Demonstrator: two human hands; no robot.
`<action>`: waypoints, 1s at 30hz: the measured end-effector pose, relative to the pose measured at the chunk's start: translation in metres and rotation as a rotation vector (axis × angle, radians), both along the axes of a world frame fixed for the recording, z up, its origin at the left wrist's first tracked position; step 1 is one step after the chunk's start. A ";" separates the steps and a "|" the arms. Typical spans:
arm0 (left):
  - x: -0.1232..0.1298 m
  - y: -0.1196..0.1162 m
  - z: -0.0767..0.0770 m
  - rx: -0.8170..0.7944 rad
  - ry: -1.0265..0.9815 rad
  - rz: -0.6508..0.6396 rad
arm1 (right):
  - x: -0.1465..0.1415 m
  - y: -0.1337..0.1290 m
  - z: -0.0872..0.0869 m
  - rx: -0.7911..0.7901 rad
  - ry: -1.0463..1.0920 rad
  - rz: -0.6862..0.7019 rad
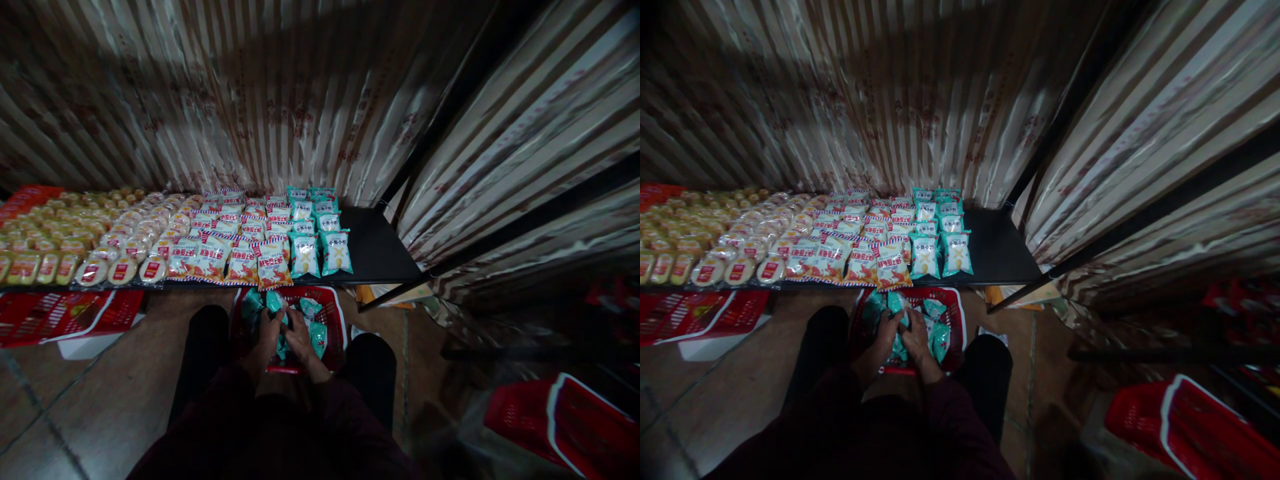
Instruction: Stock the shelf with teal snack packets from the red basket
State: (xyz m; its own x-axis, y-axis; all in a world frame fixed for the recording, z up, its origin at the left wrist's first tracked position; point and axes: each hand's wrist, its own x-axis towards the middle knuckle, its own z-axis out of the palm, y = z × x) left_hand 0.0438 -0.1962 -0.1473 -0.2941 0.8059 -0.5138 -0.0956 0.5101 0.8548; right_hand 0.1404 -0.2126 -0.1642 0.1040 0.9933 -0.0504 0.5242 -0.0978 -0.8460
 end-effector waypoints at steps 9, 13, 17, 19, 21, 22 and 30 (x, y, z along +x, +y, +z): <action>0.002 -0.002 0.010 0.005 -0.024 0.019 | -0.004 -0.029 0.014 0.264 -0.144 0.001; 0.002 -0.005 0.018 0.005 -0.034 0.021 | 0.001 -0.031 0.029 0.276 -0.083 -0.024; 0.002 -0.010 0.026 0.003 -0.105 0.001 | 0.011 -0.028 0.035 0.297 -0.025 -0.134; 0.005 -0.013 0.030 0.012 -0.175 -0.029 | 0.017 -0.026 0.036 0.275 -0.011 -0.222; 0.009 -0.015 0.033 0.026 -0.269 -0.076 | 0.022 -0.024 0.038 0.226 0.019 -0.267; 0.011 -0.017 0.035 0.031 -0.318 -0.101 | 0.024 -0.023 0.039 0.193 0.042 -0.280; 0.021 -0.022 0.047 0.042 -0.534 -0.200 | 0.039 -0.023 0.048 0.094 0.209 -0.359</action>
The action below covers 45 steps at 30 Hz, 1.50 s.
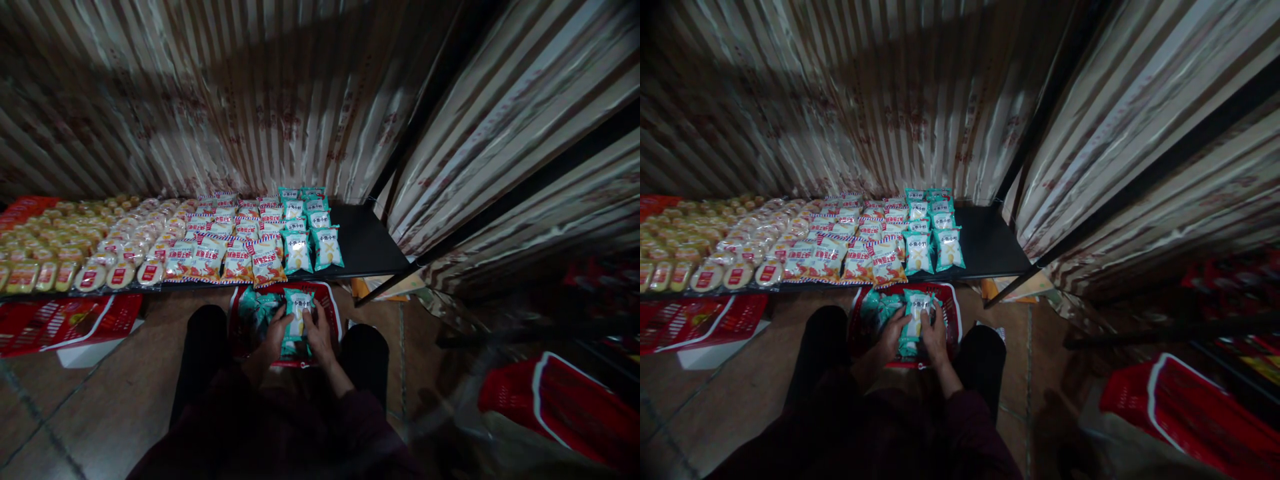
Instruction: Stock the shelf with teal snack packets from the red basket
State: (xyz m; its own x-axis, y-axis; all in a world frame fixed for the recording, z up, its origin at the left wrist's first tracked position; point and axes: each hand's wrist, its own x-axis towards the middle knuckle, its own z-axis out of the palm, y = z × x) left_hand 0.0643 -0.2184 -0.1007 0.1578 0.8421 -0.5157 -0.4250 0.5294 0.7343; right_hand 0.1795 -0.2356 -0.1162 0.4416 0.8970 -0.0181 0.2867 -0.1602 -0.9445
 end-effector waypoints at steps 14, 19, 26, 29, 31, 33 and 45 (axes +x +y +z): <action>0.023 0.004 0.032 0.140 0.088 0.034 | 0.016 -0.004 0.038 0.168 -0.180 0.009; 0.029 0.006 0.044 0.161 0.076 0.047 | 0.023 -0.003 0.050 0.309 -0.343 -0.053; 0.034 0.007 0.053 0.176 0.014 0.090 | 0.025 -0.004 0.058 0.421 -0.523 -0.074; 0.034 0.007 0.054 0.169 0.008 0.103 | 0.024 -0.005 0.059 0.431 -0.577 -0.081; 0.034 0.007 0.055 0.163 0.003 0.097 | 0.025 -0.005 0.060 0.431 -0.585 -0.078; 0.034 0.007 0.058 0.155 0.003 0.088 | 0.025 -0.006 0.061 0.432 -0.568 -0.074; 0.034 0.002 0.089 0.277 0.129 -0.003 | 0.034 -0.025 0.077 0.231 -0.173 0.049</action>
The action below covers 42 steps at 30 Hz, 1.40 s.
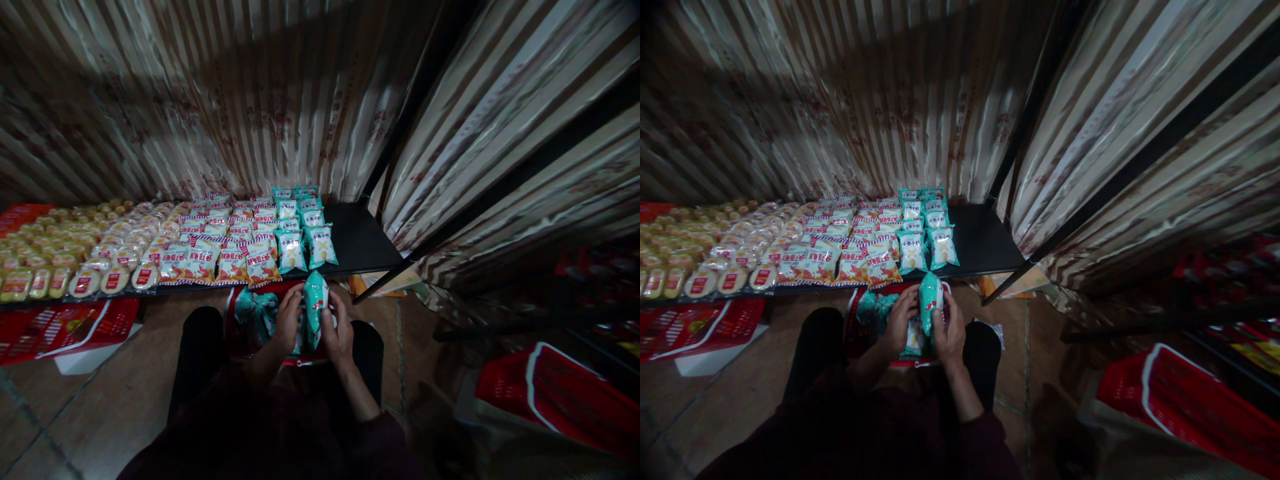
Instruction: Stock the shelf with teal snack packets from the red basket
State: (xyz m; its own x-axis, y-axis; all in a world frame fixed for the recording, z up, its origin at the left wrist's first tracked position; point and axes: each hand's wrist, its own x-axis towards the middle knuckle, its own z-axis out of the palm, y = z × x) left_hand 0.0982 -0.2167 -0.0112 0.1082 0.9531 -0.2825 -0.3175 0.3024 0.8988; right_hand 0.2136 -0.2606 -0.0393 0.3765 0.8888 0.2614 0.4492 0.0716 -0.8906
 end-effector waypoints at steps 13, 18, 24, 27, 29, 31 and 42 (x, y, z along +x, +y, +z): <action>0.005 -0.005 0.007 0.212 0.102 -0.049 | 0.007 0.002 0.001 -0.101 0.332 0.049; 0.006 -0.002 0.002 0.243 0.176 -0.003 | 0.008 0.002 0.001 -0.126 0.698 -0.006; 0.007 0.003 -0.017 0.283 0.397 0.011 | 0.007 0.002 -0.002 -0.129 0.903 0.023; 0.010 0.003 -0.027 0.243 0.321 0.008 | 0.011 0.001 -0.011 -0.097 0.768 -0.019; 0.011 0.002 -0.032 0.215 0.274 0.015 | 0.014 0.001 -0.017 -0.067 0.715 -0.025; 0.012 0.002 -0.034 0.209 0.255 0.022 | 0.016 0.002 -0.021 -0.062 0.693 0.003; 0.012 0.002 -0.007 0.447 0.476 -0.089 | 0.016 0.009 -0.017 -0.123 1.027 0.030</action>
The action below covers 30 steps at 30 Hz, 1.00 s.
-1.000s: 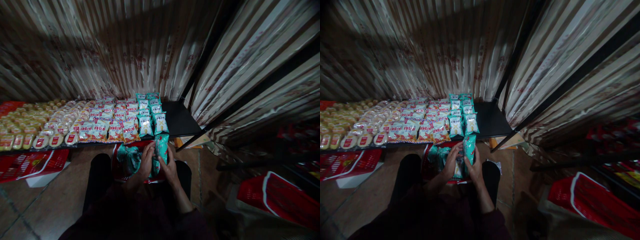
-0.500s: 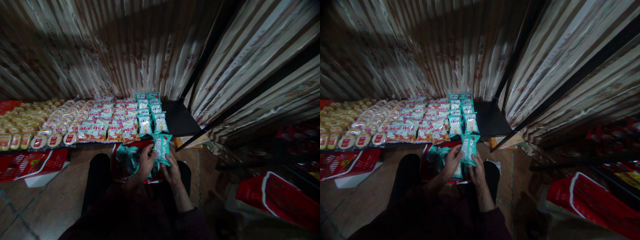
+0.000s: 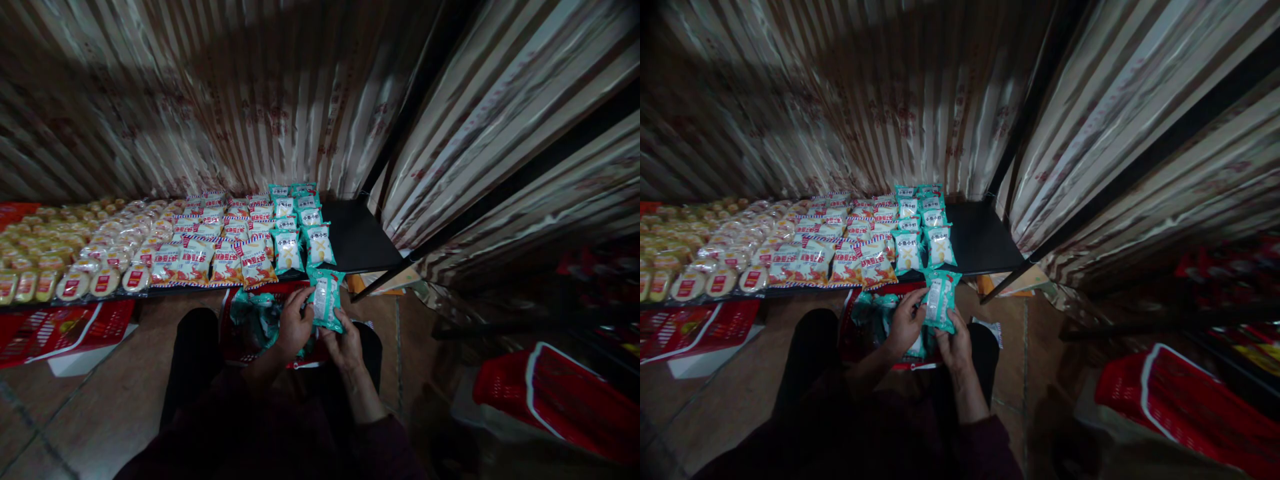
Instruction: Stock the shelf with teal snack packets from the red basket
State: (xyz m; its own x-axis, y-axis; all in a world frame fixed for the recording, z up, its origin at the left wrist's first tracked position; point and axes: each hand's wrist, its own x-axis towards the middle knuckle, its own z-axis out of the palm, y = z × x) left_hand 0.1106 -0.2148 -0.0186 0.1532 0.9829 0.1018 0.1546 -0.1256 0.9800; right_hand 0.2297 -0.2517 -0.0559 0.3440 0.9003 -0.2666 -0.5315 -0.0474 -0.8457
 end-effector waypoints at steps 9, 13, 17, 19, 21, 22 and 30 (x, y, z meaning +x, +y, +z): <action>0.007 -0.003 0.009 -0.035 0.063 -0.025 | 0.006 0.002 0.001 0.030 -0.060 -0.006; 0.014 -0.004 0.011 -0.089 0.007 -0.022 | 0.011 -0.002 0.003 0.062 -0.200 -0.021; 0.023 -0.006 0.010 -0.168 -0.079 -0.021 | 0.015 -0.002 0.009 0.088 -0.278 -0.036; 0.027 -0.007 0.009 -0.174 -0.087 -0.035 | 0.015 -0.001 0.013 0.093 -0.257 -0.038; 0.030 -0.007 0.007 -0.161 -0.081 -0.054 | 0.014 0.001 0.017 0.093 -0.230 -0.042; 0.032 -0.007 0.007 -0.152 -0.080 -0.066 | 0.013 0.002 0.019 0.090 -0.222 -0.045; 0.031 -0.005 0.005 -0.144 -0.090 -0.062 | 0.013 0.002 0.020 0.056 -0.260 -0.090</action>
